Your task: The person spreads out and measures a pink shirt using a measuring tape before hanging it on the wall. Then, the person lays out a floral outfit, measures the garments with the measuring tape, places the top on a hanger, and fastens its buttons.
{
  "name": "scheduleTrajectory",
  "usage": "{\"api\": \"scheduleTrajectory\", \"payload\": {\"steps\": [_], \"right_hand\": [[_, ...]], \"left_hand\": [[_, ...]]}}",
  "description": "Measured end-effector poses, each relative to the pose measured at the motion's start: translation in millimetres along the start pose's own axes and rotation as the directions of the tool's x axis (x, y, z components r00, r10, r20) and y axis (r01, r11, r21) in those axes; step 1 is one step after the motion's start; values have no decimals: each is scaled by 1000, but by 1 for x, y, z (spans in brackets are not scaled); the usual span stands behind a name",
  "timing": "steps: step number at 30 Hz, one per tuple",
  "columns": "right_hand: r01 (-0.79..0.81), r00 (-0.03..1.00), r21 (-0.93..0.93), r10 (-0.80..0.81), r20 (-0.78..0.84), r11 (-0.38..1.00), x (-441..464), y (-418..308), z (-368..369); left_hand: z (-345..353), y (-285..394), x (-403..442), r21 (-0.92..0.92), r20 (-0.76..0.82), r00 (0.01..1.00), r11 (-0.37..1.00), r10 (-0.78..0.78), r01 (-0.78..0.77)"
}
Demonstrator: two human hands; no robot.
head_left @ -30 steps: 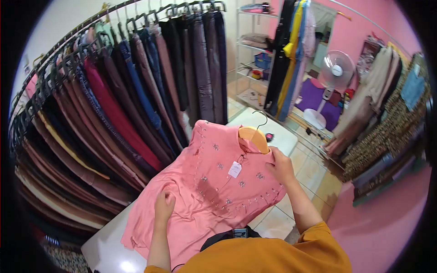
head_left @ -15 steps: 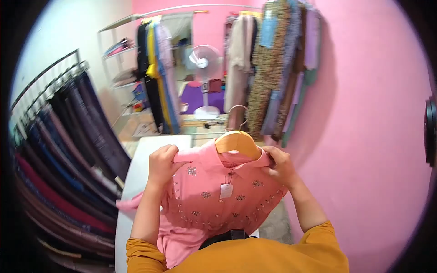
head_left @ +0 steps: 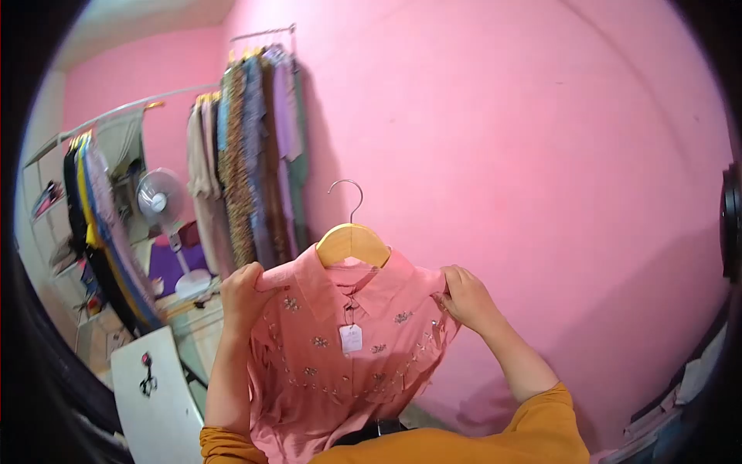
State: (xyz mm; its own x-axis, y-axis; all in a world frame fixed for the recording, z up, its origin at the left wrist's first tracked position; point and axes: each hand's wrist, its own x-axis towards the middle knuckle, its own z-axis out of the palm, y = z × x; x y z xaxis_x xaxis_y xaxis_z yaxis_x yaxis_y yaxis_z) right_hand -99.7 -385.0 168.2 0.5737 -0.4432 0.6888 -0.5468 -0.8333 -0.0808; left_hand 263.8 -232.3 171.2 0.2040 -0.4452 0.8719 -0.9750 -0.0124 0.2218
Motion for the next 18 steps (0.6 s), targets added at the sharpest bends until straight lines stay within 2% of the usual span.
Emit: {"api": "scheduleTrajectory", "payload": {"steps": [4,6,9,11,13,14,15,16,17,18], "right_hand": [[61,989,-208,-88,-120,976,-13,30,-68],[72,978,-278,-122,-168,958,-11,45,-95],[85,926,-450,-237,-294,889,13,65,-141],[50,916,-518,-245,-316,854,37,74,-174],[12,897,-565,-259,-358,825,68,75,-213],[-7,875,-601,-287,-391,799,83,74,-231],[-27,851,-632,-313,-420,775,98,75,-249],[-48,827,-659,-340,-447,750,112,76,-265],[-64,797,-684,-376,-473,726,125,76,-280],[-79,764,-709,-415,-495,701,139,76,-296]], "left_hand": [[22,62,38,-102,-11,994,989,104,-105],[35,82,60,-177,-62,994,979,91,-101],[44,111,101,-162,-189,965,963,184,-216],[42,122,133,-152,-163,960,956,227,-252],[30,138,161,-325,-228,970,932,86,-159],[43,130,172,-325,-235,968,931,93,-168],[68,110,189,-653,-144,989,748,30,-118],[85,99,200,-886,-32,999,463,7,-31],[93,97,195,-955,215,975,221,61,197],[104,93,182,-901,424,889,-15,173,433]]}}
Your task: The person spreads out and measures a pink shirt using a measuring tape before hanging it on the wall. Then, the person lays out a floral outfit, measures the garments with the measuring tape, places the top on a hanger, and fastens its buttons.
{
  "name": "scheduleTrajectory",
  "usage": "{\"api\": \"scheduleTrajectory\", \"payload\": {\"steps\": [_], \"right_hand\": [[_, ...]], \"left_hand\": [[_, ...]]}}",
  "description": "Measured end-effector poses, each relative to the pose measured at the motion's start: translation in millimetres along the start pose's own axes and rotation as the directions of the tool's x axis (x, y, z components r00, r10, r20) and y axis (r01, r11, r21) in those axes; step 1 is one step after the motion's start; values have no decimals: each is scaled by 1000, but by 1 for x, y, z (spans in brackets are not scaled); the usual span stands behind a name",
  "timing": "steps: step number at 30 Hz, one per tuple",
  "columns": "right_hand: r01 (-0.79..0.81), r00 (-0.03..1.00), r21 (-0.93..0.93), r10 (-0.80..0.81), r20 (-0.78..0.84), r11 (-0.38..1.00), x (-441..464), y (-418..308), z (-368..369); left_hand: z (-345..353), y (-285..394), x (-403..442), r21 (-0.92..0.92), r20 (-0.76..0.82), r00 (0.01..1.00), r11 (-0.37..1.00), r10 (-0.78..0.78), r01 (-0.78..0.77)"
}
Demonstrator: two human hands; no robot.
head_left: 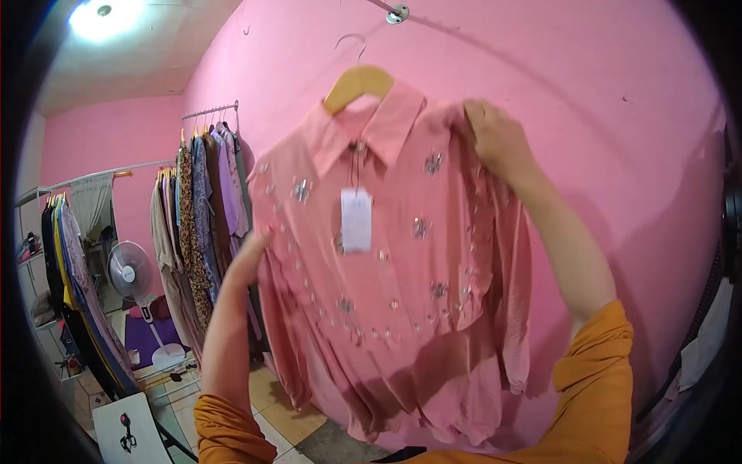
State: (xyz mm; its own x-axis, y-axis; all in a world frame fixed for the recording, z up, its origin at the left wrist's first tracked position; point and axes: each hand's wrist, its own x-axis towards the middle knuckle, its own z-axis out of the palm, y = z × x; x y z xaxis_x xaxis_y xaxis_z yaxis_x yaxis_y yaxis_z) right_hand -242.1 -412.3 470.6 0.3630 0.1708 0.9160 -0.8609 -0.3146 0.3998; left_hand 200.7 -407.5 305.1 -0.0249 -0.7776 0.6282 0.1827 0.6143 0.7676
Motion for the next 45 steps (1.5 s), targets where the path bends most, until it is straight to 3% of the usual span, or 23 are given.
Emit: {"api": "scheduleTrajectory", "payload": {"steps": [2,4,5,7,10,15,20,24,26,28,29,31,32,33,34,35,38,39,40,41,42,44,45], "right_hand": [[-52,998,-75,54,26,996,32,22,1],[-41,999,-146,38,-23,989,63,51,12],[-34,998,-212,21,-65,977,77,61,16],[-70,996,-247,54,-71,967,105,66,17],[-130,989,-285,105,-101,950,137,69,33],[-176,981,-328,138,-136,928,159,69,42],[-110,994,-320,112,-12,941,159,71,49],[-174,982,-313,187,12,934,146,61,56],[-161,983,-390,112,-145,906,121,45,56],[-78,988,-368,23,-153,926,86,17,68],[2,981,-347,-70,-183,938,66,-1,76],[43,999,-189,-44,-2,981,-4,-51,96],[57,998,-77,-55,27,995,-49,-77,110],[41,972,-2,-40,232,999,-99,-104,112],[61,955,74,-80,286,995,-151,-129,113],[29,884,150,-95,458,988,-206,-155,116],[-13,779,342,-205,592,940,-396,-227,104],[-94,521,444,-336,784,891,-452,-243,91],[-203,207,506,-469,859,838,-496,-256,76],[-81,32,599,-599,800,796,-514,-266,47],[-84,25,617,-617,786,783,-532,-273,41],[-180,310,898,-843,440,402,-560,-285,54],[-70,463,905,-790,402,420,-538,-291,69]], "left_hand": [[-54,-72,21,245,73,982,958,-174,151],[-22,-88,8,192,-140,894,874,-426,446],[-12,-93,3,192,-140,897,877,-420,441],[-2,-98,4,87,-25,945,941,-326,327],[-6,-104,30,45,-11,984,983,-179,180],[19,-70,32,142,-133,981,976,-144,163],[17,-77,15,232,-173,977,959,-124,162],[-16,-123,3,336,-227,974,939,7,72],[-25,-144,-9,370,-273,962,925,18,88],[-22,-161,-26,696,-413,886,700,212,157],[-12,-167,-38,691,-422,887,700,189,179],[17,-172,-69,832,-530,739,422,416,360],[22,-174,-87,810,-541,770,456,339,368],[26,-180,-104,803,-555,767,449,323,392],[32,-186,-125,826,-528,775,424,349,372],[38,-192,-149,846,-501,782,398,370,354],[37,-216,-225,821,-525,822,385,220,421],[34,-225,-254,820,-510,846,385,154,424],[31,-231,-283,803,-531,840,380,109,459],[28,-234,-313,788,-550,833,372,67,491],[23,-241,-345,747,-604,797,352,4,565],[16,-247,-402,645,-704,704,330,-96,689],[18,-245,-426,585,-745,653,335,-136,738]]}}
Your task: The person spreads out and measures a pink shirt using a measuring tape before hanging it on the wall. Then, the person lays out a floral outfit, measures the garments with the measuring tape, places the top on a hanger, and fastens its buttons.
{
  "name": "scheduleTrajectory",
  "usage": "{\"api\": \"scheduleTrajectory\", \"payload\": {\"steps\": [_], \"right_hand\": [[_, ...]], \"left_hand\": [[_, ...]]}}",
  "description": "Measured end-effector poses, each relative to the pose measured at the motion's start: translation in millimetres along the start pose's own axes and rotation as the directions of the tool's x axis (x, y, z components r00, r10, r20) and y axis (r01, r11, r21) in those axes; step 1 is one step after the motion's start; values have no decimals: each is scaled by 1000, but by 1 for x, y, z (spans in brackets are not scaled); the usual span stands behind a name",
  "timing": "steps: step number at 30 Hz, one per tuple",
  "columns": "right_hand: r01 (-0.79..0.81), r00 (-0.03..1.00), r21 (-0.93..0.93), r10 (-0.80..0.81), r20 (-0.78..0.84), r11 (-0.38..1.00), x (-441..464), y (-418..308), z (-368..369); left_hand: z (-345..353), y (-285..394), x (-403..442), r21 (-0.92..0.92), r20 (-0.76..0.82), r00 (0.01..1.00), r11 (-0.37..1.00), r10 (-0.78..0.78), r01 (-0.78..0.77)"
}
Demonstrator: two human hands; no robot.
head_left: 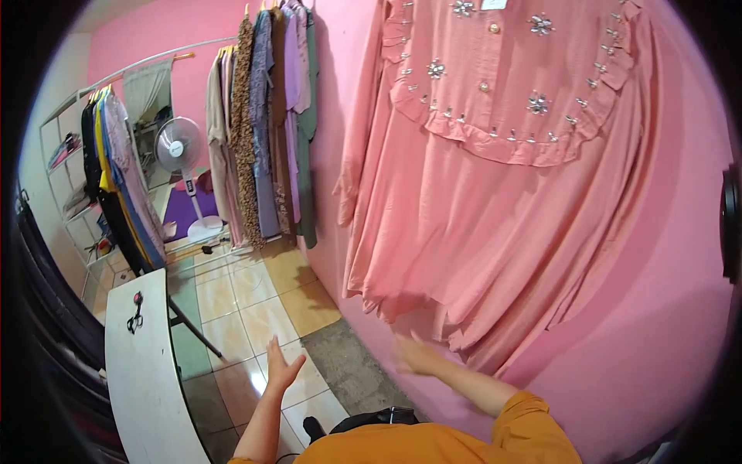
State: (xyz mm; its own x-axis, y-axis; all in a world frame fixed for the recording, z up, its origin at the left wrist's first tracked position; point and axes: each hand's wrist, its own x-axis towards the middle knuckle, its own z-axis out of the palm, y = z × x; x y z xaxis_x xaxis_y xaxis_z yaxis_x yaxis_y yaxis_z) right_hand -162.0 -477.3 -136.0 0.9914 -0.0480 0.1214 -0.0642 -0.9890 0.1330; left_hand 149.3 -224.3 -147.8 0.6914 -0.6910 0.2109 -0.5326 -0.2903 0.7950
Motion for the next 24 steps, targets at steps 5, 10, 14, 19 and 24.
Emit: {"api": "scheduleTrajectory", "payload": {"steps": [5,10,14,19,24], "right_hand": [[-274,715,-164,86,-694,948,134,52,-211],[-442,749,-351,124,-651,826,196,119,-192],[-262,941,-224,197,-276,939,160,91,3],[-124,368,178,-121,922,976,109,-19,236],[-229,457,521,-381,804,823,168,-97,299]], "left_hand": [[-18,-38,-60,2,44,967,968,-253,253],[-29,-43,-86,-57,-27,944,943,-330,328],[-54,-63,-125,-116,-36,920,916,-390,384],[-117,-99,-204,-148,-77,771,772,-632,618],[-155,-130,-294,-158,-250,623,666,-741,729]]}}
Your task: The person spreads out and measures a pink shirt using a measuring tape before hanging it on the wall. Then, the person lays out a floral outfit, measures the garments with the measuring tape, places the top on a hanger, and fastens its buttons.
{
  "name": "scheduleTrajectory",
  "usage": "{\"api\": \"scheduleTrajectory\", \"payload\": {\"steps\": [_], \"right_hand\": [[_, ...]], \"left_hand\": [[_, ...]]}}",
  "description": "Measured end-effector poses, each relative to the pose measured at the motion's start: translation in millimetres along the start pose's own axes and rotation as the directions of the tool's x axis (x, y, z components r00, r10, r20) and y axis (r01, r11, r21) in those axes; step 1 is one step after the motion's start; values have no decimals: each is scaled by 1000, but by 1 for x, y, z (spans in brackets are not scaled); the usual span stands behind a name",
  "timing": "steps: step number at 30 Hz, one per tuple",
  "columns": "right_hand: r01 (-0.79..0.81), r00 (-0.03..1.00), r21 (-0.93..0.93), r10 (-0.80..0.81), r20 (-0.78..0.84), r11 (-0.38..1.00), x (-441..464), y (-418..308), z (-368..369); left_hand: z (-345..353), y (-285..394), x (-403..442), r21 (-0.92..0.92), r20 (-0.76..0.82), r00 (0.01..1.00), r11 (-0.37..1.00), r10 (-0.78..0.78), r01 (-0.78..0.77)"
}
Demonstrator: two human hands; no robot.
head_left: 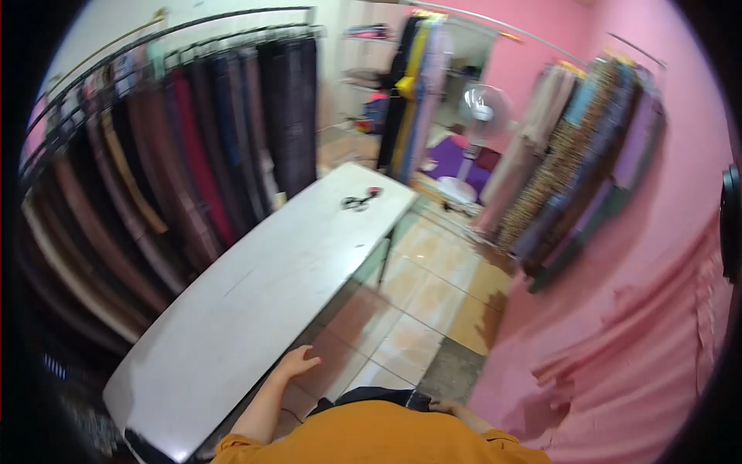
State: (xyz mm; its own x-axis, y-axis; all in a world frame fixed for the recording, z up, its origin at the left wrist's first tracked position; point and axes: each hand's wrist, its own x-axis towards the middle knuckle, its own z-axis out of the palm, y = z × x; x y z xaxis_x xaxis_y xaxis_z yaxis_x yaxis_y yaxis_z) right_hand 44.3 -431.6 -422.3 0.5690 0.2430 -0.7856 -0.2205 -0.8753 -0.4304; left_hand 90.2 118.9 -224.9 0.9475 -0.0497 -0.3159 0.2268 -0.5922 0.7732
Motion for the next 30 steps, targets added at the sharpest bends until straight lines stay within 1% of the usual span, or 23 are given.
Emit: {"api": "scheduleTrajectory", "payload": {"steps": [1,3,5,6,8,9,11,12,14,15,16,17,18,19,20,22,24,25,26,27,28,30], "right_hand": [[20,992,-35,-24,-122,999,20,-25,-21],[-93,976,-212,47,-211,973,-1,-110,-76],[33,953,-236,-102,-286,971,75,-98,-96],[0,942,-214,-71,-328,977,62,-135,-112],[-17,961,-151,-26,-275,988,85,-173,-124],[26,970,-223,-78,-229,975,103,-188,-122],[187,961,-400,-252,-115,897,155,-204,-117],[180,972,-417,-227,-64,891,161,-231,-114],[369,919,-486,-388,67,792,178,-273,-104],[409,905,-529,-406,129,744,190,-297,-106],[674,699,-655,-582,416,341,210,-318,-109],[802,418,-583,-575,704,-131,224,-336,-111],[815,383,-549,-537,751,-187,223,-360,-110],[777,519,-629,-580,627,14,225,-386,-108],[702,650,-677,-586,483,220,218,-415,-100],[744,588,-659,-577,567,111,235,-464,-91],[773,535,-634,-557,635,19,243,-494,-81],[792,548,-611,-420,724,-20,245,-504,-74],[809,553,-585,-272,788,-51,246,-510,-65],[828,540,-559,-209,815,-39,246,-512,-55],[835,529,-547,-190,827,-56,241,-510,-45],[819,556,-574,-227,800,-14,227,-505,-29]], "left_hand": [[-13,-1,-12,-32,-24,999,998,-47,46],[-32,-6,-28,-99,-110,983,986,-144,133],[-42,-27,-37,-93,-131,978,984,-165,153],[-47,-32,-44,-131,-190,957,972,-219,196],[-53,-45,-63,-73,-314,927,978,-207,193],[-53,-59,-73,-120,-366,891,963,-267,240],[-47,-84,-96,-86,-632,727,957,-267,276],[-44,-84,-114,-137,-669,668,938,-325,319],[-45,-75,-152,-140,-877,358,883,-321,449],[-42,-74,-170,-191,-921,217,860,-323,473],[-35,-72,-188,-244,-945,72,835,-319,493],[-25,-67,-207,-308,-933,3,803,-360,510],[-17,-60,-228,-358,-930,-136,762,-341,540],[-8,-54,-245,-403,-915,-265,719,-304,566],[6,-52,-263,-445,-895,-317,690,-315,571],[42,-46,-301,-556,-825,-504,533,-257,638],[79,-41,-335,-685,-722,-650,371,-235,627],[100,-46,-353,-731,-676,-710,301,-195,613],[121,-50,-367,-747,-659,-727,275,-192,605],[136,-46,-380,-832,-555,-799,167,-232,530],[150,-42,-393,-895,-442,-859,57,-257,443],[180,-44,-419,-966,-219,-934,-74,-282,248]]}}
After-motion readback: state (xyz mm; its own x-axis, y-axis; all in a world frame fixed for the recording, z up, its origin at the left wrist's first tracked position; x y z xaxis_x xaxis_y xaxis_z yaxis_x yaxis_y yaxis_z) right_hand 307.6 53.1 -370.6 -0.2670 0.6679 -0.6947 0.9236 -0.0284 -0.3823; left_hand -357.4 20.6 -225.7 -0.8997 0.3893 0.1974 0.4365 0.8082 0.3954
